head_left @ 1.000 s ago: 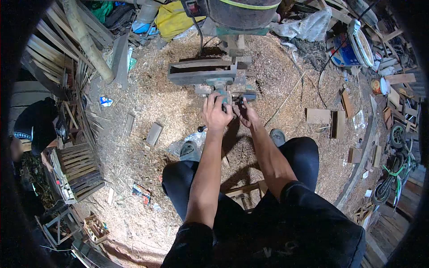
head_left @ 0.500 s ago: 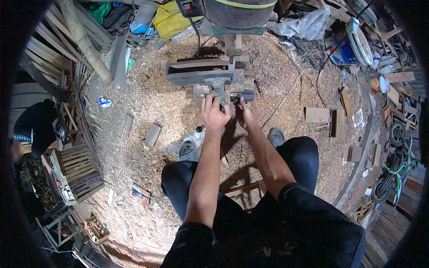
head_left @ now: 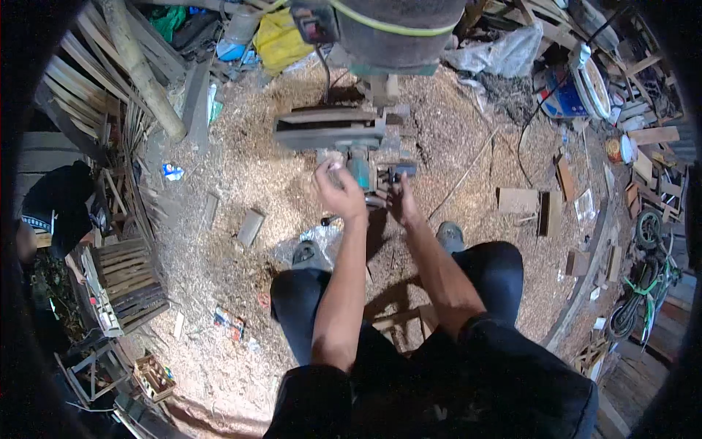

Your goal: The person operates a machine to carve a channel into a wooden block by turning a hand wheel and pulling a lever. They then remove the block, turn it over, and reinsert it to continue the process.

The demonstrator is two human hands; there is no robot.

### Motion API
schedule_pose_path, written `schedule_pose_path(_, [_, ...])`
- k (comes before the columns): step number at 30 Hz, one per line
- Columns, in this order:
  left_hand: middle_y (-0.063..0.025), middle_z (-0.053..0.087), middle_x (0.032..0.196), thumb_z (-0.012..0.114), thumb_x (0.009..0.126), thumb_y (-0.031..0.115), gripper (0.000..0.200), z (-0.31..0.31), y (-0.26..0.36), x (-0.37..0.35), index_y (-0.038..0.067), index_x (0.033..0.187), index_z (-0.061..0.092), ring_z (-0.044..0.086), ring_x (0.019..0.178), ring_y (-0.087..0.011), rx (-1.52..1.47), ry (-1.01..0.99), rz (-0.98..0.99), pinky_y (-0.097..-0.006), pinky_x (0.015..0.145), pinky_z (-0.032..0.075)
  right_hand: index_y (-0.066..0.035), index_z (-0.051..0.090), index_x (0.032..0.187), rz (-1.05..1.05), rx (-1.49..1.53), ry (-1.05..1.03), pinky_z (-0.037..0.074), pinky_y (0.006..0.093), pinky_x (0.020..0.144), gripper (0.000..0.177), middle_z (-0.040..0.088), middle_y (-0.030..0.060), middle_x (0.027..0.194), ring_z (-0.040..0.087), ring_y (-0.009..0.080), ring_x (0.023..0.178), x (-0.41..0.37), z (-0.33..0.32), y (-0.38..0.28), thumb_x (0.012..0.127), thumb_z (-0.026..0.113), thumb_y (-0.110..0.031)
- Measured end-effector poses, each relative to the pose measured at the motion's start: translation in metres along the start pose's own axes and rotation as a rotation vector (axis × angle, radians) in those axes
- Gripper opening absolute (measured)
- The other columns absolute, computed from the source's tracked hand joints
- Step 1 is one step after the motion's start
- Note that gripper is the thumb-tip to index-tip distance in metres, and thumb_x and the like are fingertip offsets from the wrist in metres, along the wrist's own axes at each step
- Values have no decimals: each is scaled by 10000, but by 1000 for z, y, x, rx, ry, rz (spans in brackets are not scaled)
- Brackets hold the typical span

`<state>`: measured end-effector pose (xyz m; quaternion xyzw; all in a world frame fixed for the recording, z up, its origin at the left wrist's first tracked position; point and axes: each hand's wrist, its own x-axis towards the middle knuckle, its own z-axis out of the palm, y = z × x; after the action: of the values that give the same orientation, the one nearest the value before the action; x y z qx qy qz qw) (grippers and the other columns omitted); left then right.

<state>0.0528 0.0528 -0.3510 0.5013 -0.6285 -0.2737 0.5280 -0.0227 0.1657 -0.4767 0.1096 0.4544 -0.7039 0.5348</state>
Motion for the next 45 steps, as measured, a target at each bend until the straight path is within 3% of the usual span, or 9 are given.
schedule_pose_path(6, [-166,611,1097,456,966,257,294,-34,-20,-11,20,1032,617,529,1086,-316,-115,-208,20,-454,952,372,-26,450,1299,40,9,87,461,447,935,711,571,183,1210,570,327,1104,-10,1,-4,966,320,-640])
schedule_pose_path(10, [-147,495,1318,319,998,482,561,-25,-68,-24,33,1294,481,439,1241,-289,-542,373,-988,-436,1059,307,-41,493,1242,-4,38,34,496,422,858,686,614,145,1110,603,302,1013,-8,-23,17,972,293,-639])
schedule_pose_path(13, [-143,466,1344,411,949,529,663,-10,-42,-9,11,1363,408,414,1271,-283,-897,390,-1249,-430,1075,296,-64,513,1206,-31,-40,92,507,402,843,652,622,115,1049,608,257,951,-15,-24,-2,984,255,-621])
schedule_pose_path(19, [-118,604,1079,566,918,362,425,-8,-96,-19,29,1182,590,535,1072,-274,-535,-24,-803,-396,1008,355,-16,482,1227,3,-42,155,506,428,887,604,611,148,1059,610,280,992,0,-18,-12,1008,293,-547])
schedule_pose_path(24, [-82,625,1020,608,796,221,196,-20,11,-18,134,963,661,550,1057,-272,379,-299,368,-458,990,359,28,481,1167,-8,165,76,587,406,737,583,623,171,970,654,285,871,17,-15,3,1000,385,-522])
schedule_pose_path(30, [-45,631,982,581,746,210,188,-9,8,-20,135,895,668,560,994,-275,425,-147,351,-454,945,373,25,586,1023,40,117,169,554,334,754,269,635,110,874,639,193,792,35,-27,-4,929,659,-216])
schedule_pose_path(33, [-29,633,986,593,742,199,151,-7,8,-22,139,863,662,568,985,-263,379,-126,334,-448,929,374,-13,631,890,-477,-415,428,506,264,686,208,628,39,775,624,154,753,12,-3,-2,951,619,-212])
schedule_pose_path(34, [-22,634,991,600,740,192,134,-7,9,-23,140,847,659,571,983,-258,360,-119,319,-445,923,375,-11,673,869,-584,-80,372,474,247,673,254,656,21,788,611,132,746,17,-10,-6,963,586,-230])
schedule_pose_path(45, [-23,642,972,610,722,186,150,-7,5,-26,157,856,670,569,967,-262,336,-126,296,-439,905,387,18,621,1022,-633,-336,659,497,342,702,544,621,121,834,587,206,718,-18,17,-25,1021,371,-464])
